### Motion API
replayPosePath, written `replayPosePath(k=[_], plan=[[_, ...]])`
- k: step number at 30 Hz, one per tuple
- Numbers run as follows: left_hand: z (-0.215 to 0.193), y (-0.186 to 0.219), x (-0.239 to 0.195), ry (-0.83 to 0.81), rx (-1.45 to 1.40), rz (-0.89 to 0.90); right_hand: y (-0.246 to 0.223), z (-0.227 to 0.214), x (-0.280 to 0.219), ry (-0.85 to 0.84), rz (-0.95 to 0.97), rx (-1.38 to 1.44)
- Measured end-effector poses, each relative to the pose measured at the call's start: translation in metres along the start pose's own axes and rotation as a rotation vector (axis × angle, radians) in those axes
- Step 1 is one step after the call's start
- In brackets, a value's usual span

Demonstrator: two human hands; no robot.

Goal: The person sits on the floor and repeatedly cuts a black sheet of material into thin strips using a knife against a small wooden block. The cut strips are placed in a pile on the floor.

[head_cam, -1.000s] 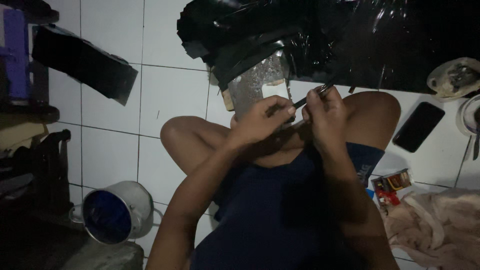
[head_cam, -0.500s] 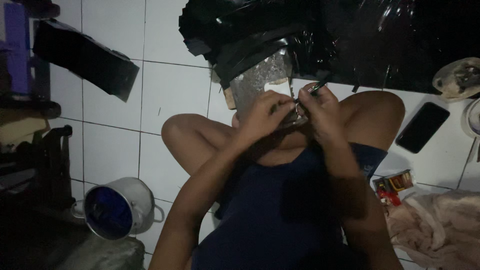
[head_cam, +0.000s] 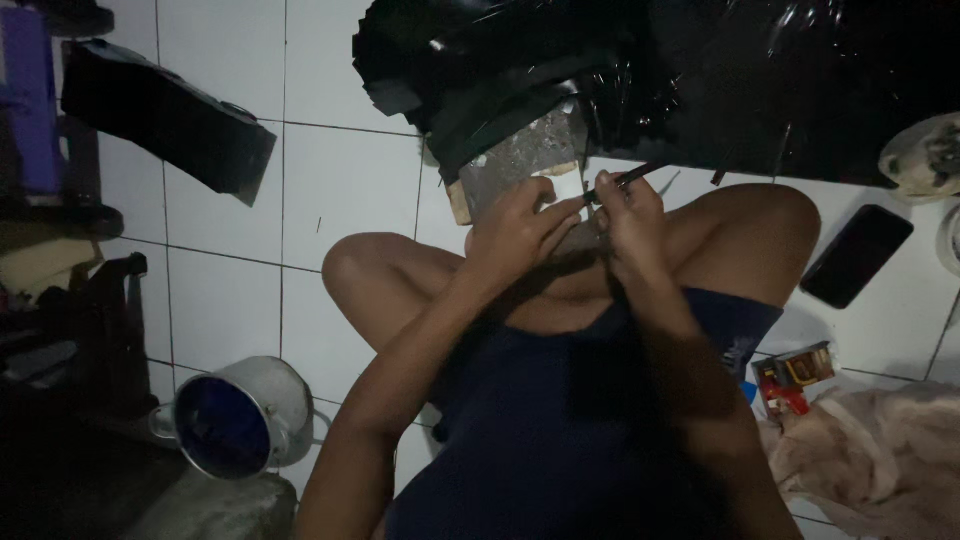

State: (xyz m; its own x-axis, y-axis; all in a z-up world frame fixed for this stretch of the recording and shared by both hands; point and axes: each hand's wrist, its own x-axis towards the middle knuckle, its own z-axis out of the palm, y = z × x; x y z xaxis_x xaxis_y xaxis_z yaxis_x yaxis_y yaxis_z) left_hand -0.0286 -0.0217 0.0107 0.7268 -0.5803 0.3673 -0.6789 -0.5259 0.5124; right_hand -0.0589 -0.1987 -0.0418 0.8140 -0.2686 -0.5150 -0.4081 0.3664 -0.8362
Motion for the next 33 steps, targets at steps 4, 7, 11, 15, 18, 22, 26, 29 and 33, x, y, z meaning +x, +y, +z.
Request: replayPosePath(k=[4,7,11,15,18,22,26,29,33], plan=[[0.0,-0.004,0.004,-0.03,0.068,0.045,0.017,0.001,0.014,0.023,0.06,0.087],[0.0,0.001,0.0,-0.03,0.082,0.035,0.022,0.001,0.02,0.027,0.103,0.148],[-0.002,-0.001,0.003,-0.082,0.103,0.031,-0.008,-0.009,0.016,0.139,0.122,0.086],[0.001,-0.007,0.002,-0.255,0.148,-0.033,-0.041,-0.032,-0.027,0.078,-0.038,0.148],[0.011,0.009,0.005,-0.048,-0.521,-0.223,-0.054,-0.032,-0.044,0.014,-0.125,0.186],[0.011,0.037,0.01,-0.151,-1.106,-0.584,-0.054,-0.019,-0.053,-0.102,-0.237,0.123],[0.005,0.039,0.011,-0.186,-1.079,-0.635,-0.052,-0.018,-0.058,-0.199,-0.294,0.195],[0.006,0.036,0.006,-0.169,-1.142,-0.623,-0.065,-0.025,-0.054,-0.162,-0.21,0.354],[0.009,0.039,-0.009,-0.235,-1.059,-0.699,-0.082,-0.035,-0.043,-0.085,-0.279,0.314]])
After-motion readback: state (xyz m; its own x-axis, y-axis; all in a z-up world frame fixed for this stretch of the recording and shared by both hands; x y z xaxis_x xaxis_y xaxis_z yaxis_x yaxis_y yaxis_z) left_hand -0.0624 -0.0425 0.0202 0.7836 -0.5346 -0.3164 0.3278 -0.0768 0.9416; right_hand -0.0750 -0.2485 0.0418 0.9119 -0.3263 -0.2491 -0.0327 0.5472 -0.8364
